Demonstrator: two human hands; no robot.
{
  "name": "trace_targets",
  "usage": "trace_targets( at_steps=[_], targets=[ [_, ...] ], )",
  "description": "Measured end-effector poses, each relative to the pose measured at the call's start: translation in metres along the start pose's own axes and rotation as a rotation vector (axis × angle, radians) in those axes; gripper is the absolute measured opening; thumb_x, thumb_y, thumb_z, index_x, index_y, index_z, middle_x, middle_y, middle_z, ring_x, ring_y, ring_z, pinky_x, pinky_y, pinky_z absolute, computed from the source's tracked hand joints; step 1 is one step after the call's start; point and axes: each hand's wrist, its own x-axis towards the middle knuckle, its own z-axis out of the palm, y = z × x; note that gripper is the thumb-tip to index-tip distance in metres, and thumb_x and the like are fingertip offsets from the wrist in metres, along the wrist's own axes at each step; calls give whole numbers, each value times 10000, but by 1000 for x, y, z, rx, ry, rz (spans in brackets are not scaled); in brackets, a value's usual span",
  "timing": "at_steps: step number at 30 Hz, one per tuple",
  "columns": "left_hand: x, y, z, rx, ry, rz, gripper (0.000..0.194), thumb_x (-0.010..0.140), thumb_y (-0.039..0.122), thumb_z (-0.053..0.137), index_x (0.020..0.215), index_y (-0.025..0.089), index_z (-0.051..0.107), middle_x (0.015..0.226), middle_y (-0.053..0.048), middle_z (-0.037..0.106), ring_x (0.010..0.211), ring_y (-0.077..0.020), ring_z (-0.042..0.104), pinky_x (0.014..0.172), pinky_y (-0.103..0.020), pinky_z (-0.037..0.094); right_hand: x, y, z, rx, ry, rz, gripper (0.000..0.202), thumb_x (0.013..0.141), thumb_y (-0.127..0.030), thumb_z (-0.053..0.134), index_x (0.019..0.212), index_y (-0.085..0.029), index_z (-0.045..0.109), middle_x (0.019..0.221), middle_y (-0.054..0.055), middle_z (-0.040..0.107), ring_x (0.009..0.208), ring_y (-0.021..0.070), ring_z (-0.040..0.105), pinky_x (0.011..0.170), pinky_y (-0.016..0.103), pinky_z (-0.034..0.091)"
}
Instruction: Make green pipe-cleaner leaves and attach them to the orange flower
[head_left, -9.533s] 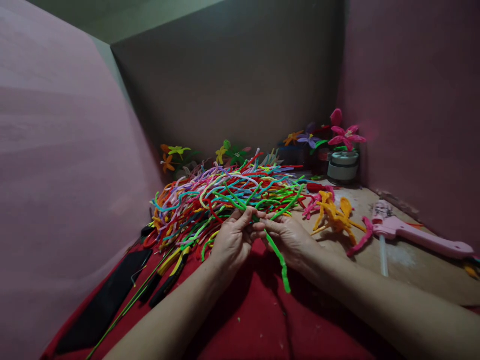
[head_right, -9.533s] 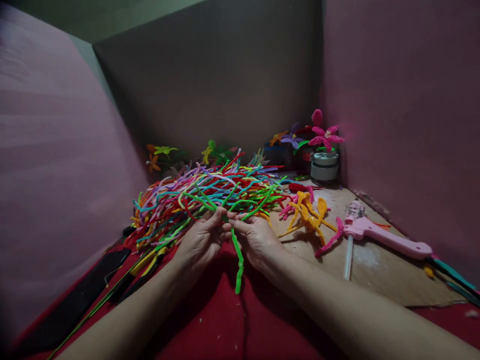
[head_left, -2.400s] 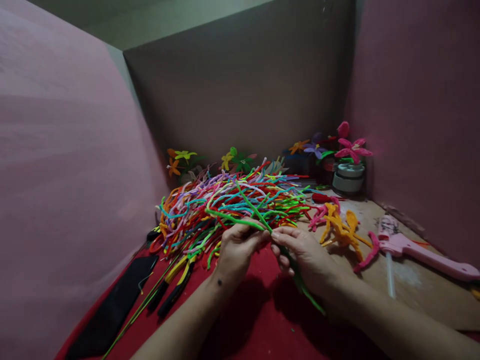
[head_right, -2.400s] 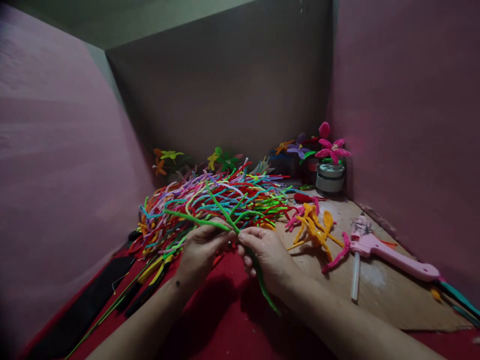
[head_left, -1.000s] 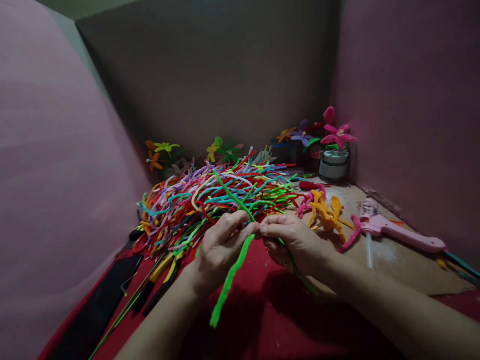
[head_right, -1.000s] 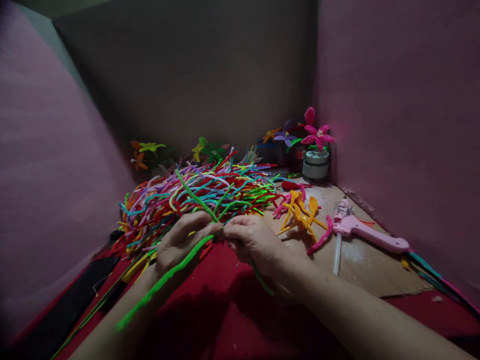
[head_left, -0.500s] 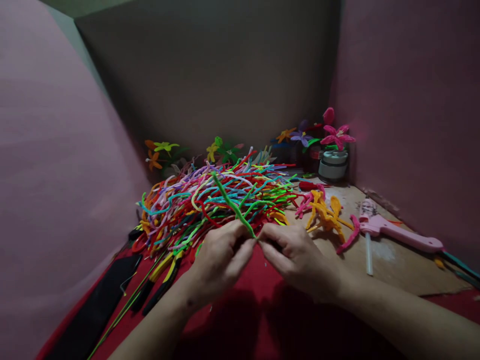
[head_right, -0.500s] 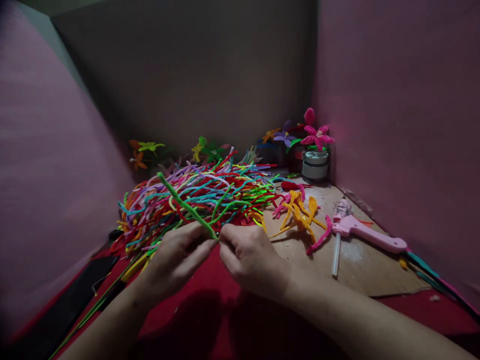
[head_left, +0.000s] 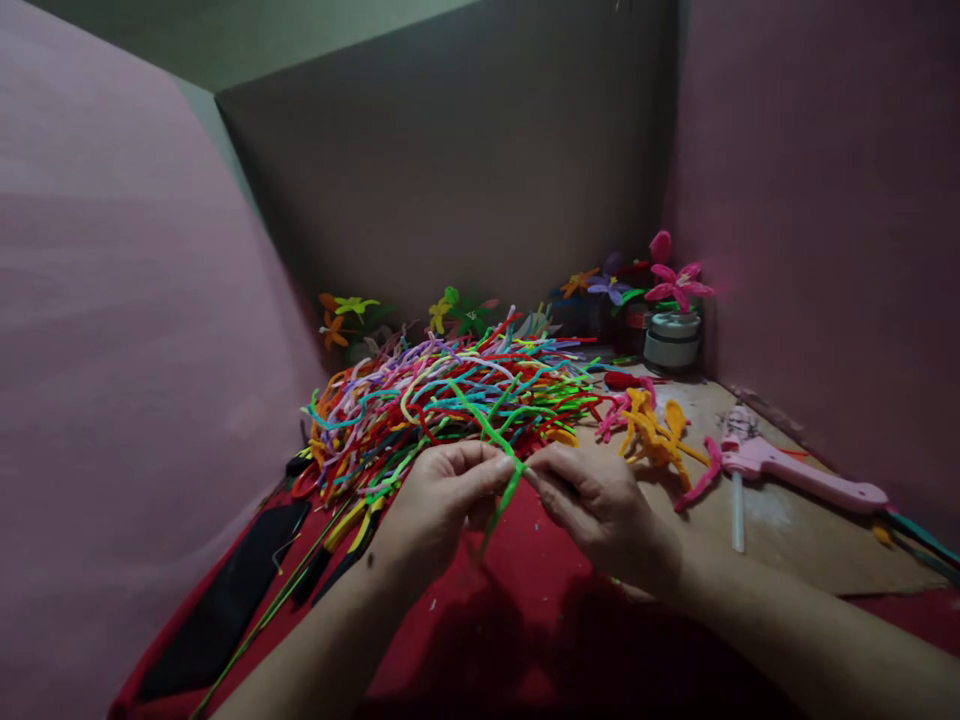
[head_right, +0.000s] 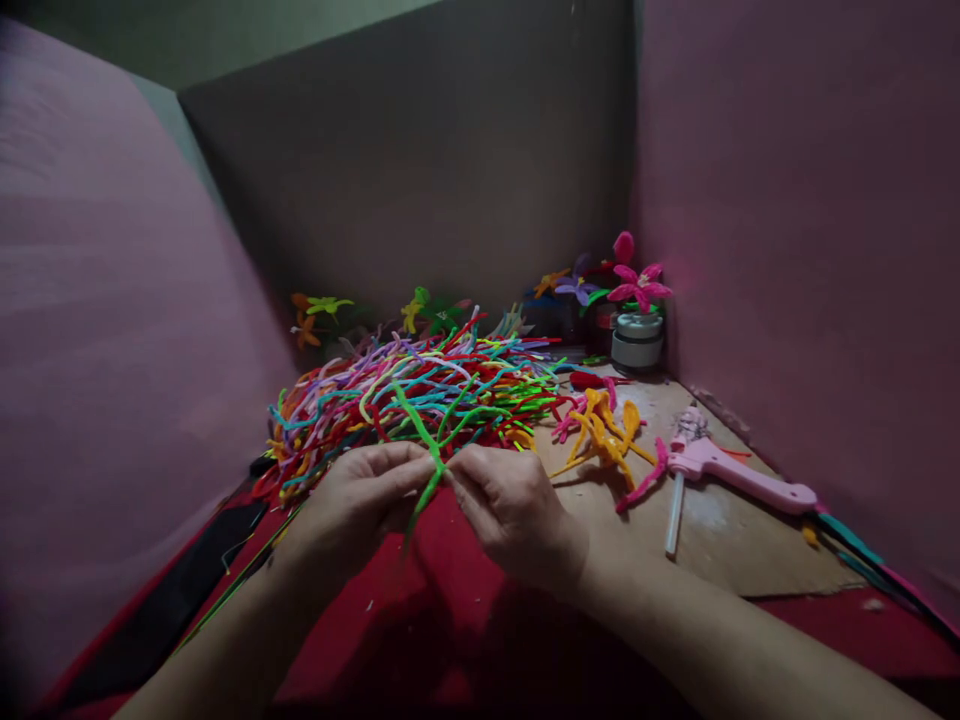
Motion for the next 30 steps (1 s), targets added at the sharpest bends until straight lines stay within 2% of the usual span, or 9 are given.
trace_targets(
  at_steps=[4, 6, 8, 13, 16, 19, 21, 24, 30],
  targets=[
    [-6, -2, -5, 484, 233, 622, 90, 755, 188, 591, 839, 159, 600, 791, -18, 562, 710, -103, 526, 626, -214, 423, 4, -4, -3, 367, -34, 249, 161, 847, -249, 465, 732, -163, 540, 591, -28, 445, 509, 74, 386, 484, 208, 314],
    [-6, -1, -8, 681, 202, 869, 154, 751, 117, 585, 890, 178, 606, 902, -41, 566, 839, -127, 536, 723, -234, 434, 5, -3, -3, 505, -59, 324, 172, 838, -284, 480, 738, -163, 552, 578, -37, 419, 487, 68, 349, 460, 208, 287],
    [-6, 2, -10, 790, 120, 956, 157, 772, 90, 550, 889, 181, 604, 903, -51, 569, 844, -125, 538, 724, -232, 439, 5, -3, -3, 602, -97, 370, 178, 827, -305, 494, 740, -163, 556, 559, -45, 399, 470, 65, 329, 447, 210, 268],
    [-7, 15, -3, 796, -6, 835, 100, 811, 148, 487, 749, 159, 565, 743, -43, 559, 707, -128, 499, 642, -250, 416, 4, -6, -4, 570, -124, 356, 184, 824, -286, 491, 695, -165, 540, 561, -39, 394, 498, 75, 343, 468, 214, 279],
    [-3, 13, 1, 612, -8, 513, 140, 798, 215, 493, 676, 153, 518, 634, -7, 489, 593, -106, 434, 546, -231, 363, 1, -8, -3, 342, -68, 253, 194, 836, -229, 450, 660, -170, 507, 563, -28, 416, 521, 87, 382, 499, 223, 304],
    [5, 6, 4, 202, -138, 106, 195, 762, 278, 524, 632, 145, 465, 557, 26, 413, 500, -78, 385, 478, -212, 318, -4, -7, 1, -7, 20, 15, 192, 822, -162, 416, 640, -177, 475, 557, -9, 458, 523, 103, 416, 527, 246, 309],
    [8, 5, 4, 39, -183, -6, 218, 732, 294, 555, 618, 142, 449, 542, 35, 400, 482, -69, 381, 469, -204, 310, -6, -4, 4, -184, 73, -116, 191, 814, -147, 405, 637, -176, 472, 565, 14, 492, 537, 119, 435, 543, 266, 309],
    [9, 12, 4, 141, -95, 28, 223, 729, 294, 576, 619, 142, 455, 546, 45, 406, 487, -58, 359, 469, -187, 295, -5, -1, 5, -171, 80, -97, 183, 831, -154, 393, 684, -162, 501, 603, 34, 528, 560, 126, 463, 556, 268, 332],
    [6, 25, 3, 399, 74, 171, 157, 760, 263, 530, 663, 141, 513, 576, 30, 491, 526, -76, 428, 496, -189, 344, 6, -2, 1, 409, -82, 364, 190, 837, -252, 431, 703, -169, 535, 568, -17, 523, 482, 83, 473, 483, 212, 382]
  ],
)
